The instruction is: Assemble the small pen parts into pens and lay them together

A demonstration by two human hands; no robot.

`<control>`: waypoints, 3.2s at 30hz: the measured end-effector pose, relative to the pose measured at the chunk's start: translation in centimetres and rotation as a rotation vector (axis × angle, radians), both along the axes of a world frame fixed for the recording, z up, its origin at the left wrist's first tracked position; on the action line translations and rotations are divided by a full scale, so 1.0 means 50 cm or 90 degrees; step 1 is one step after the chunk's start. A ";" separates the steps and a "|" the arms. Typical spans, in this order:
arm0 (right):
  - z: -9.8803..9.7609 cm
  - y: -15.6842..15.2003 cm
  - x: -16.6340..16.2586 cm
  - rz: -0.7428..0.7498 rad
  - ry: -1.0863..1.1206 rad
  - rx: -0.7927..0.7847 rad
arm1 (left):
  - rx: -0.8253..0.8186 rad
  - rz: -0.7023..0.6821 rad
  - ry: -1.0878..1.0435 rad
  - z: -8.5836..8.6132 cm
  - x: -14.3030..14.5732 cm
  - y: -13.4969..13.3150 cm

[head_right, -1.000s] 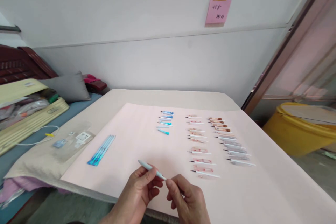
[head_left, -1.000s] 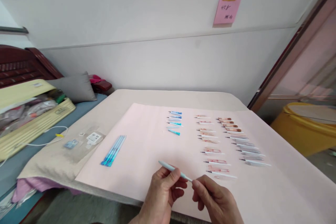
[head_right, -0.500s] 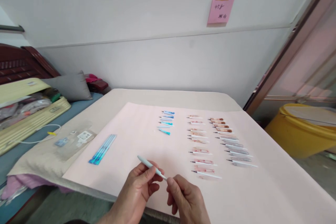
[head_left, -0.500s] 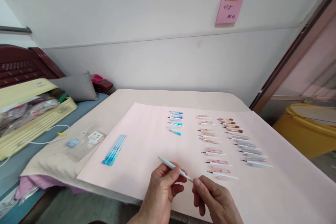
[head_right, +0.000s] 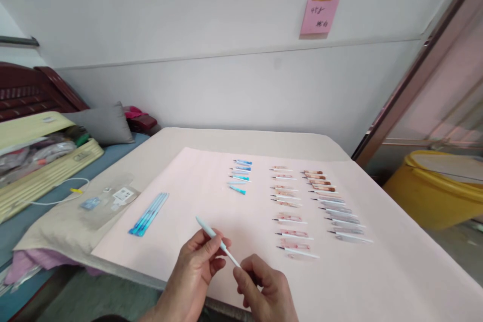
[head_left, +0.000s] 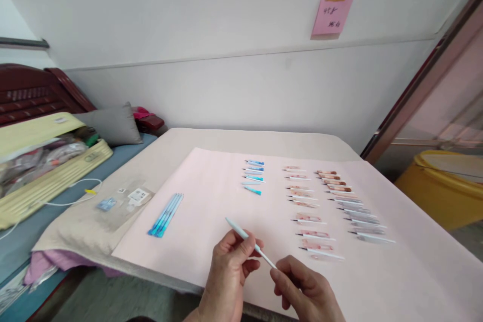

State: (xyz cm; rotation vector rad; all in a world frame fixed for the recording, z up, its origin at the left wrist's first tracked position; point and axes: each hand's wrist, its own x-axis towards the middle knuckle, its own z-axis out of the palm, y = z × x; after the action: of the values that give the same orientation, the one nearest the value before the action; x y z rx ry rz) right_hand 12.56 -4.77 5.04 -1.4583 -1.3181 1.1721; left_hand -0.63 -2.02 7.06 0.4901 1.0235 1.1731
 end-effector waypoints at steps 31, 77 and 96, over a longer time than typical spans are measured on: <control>-0.026 0.037 -0.011 0.063 -0.151 0.032 | -0.079 0.042 -0.170 -0.021 -0.035 0.043; -0.171 0.426 -0.163 -0.013 -0.600 -0.011 | -0.009 0.244 -0.278 0.041 -0.207 0.160; -0.172 0.409 -0.145 -0.007 -0.156 0.033 | -0.009 0.242 -0.279 0.039 -0.202 0.164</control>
State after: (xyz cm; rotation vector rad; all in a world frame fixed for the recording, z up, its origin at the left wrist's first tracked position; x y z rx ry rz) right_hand 5.29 15.70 -3.55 -1.6071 -1.4916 0.9682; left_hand -10.74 6.16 8.99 0.0137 0.7574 1.5268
